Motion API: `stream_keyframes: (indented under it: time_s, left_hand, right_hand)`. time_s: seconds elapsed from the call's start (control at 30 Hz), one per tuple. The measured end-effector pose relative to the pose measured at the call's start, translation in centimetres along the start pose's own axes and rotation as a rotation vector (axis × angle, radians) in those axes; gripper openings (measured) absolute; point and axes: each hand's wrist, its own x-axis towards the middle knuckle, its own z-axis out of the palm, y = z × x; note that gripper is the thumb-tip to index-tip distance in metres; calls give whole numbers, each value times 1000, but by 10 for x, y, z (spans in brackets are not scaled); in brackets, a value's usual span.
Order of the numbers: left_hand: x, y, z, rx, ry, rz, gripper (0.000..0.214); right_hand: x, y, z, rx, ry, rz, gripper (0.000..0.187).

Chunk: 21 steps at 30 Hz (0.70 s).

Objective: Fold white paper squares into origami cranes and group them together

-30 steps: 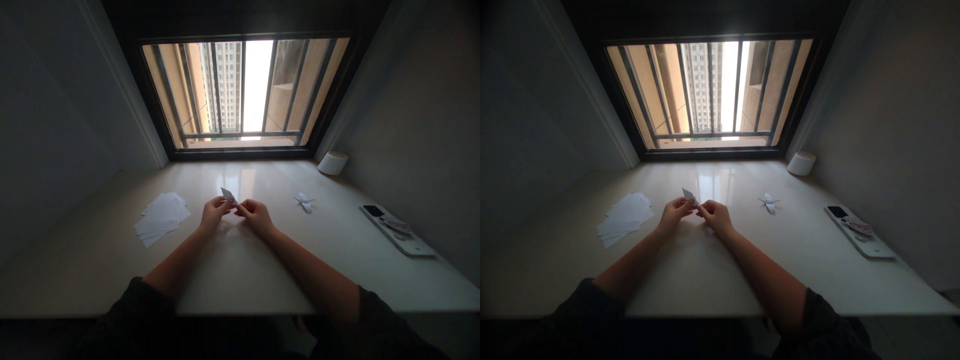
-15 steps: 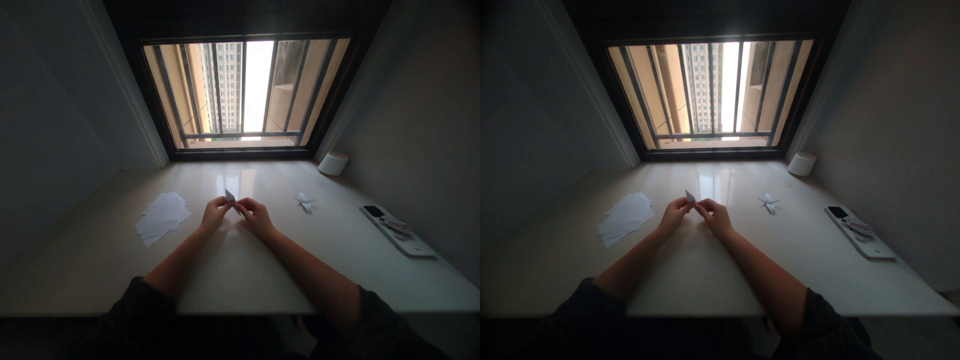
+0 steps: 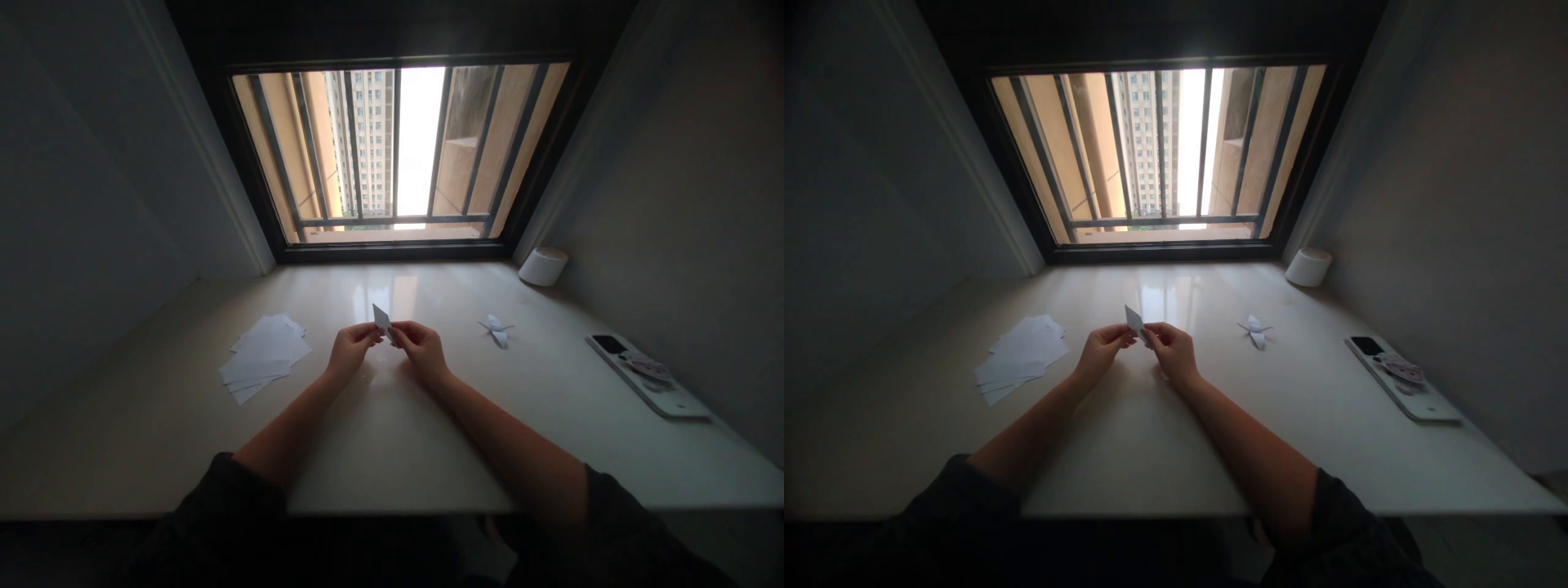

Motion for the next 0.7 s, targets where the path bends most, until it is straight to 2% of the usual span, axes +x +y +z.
stream_keyframes:
  time_s: [0.3, 0.53, 0.7]
  left_hand:
    - [-2, -3, 1, -6, -49, 19, 30]
    - [-3, -3, -1, 102, -1, -3, 29]
    - [-4, -4, -1, 116, 19, -7, 31]
  right_hand:
    - [-3, -9, -5, -349, 84, -244, 21]
    - [-6, -13, -4, -628, 113, -435, 14]
    - [-6, -14, -3, -754, 119, -498, 13]
